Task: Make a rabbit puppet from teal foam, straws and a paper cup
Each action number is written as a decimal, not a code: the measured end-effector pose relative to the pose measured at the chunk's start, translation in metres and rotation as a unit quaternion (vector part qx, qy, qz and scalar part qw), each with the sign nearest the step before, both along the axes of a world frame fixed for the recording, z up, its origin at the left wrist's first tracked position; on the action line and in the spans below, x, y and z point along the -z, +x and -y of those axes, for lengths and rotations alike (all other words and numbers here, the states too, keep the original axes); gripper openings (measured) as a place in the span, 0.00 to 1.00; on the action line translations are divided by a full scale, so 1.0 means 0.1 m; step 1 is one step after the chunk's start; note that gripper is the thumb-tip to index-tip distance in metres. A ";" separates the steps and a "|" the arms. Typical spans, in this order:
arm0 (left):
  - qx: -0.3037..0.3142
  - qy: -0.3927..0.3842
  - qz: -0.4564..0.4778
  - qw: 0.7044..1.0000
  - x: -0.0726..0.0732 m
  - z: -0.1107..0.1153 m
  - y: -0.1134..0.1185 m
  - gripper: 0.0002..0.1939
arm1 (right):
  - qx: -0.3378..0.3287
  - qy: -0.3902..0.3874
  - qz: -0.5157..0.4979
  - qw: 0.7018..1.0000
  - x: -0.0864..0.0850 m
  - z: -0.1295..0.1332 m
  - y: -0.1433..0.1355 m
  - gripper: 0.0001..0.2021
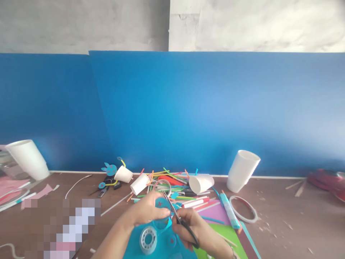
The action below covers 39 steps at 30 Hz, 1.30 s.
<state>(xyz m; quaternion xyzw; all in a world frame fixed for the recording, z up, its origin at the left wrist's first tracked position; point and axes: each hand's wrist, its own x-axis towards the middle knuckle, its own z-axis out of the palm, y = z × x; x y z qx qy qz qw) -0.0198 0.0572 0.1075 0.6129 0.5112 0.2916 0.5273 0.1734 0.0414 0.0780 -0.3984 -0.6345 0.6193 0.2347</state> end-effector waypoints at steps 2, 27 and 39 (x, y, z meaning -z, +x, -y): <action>0.022 0.014 0.000 1.000 -0.01 0.00 -0.01 0.23 | -0.006 -0.006 -0.002 1.000 -0.01 0.00 0.00 0.09; -0.071 0.002 0.144 0.987 0.29 -0.11 0.32 0.17 | 0.168 -0.023 -0.046 0.984 0.05 -0.19 0.10 0.16; -0.026 -0.032 0.174 0.984 0.24 -0.11 0.29 0.19 | 0.170 0.026 -0.022 0.985 -0.03 -0.20 0.23 0.08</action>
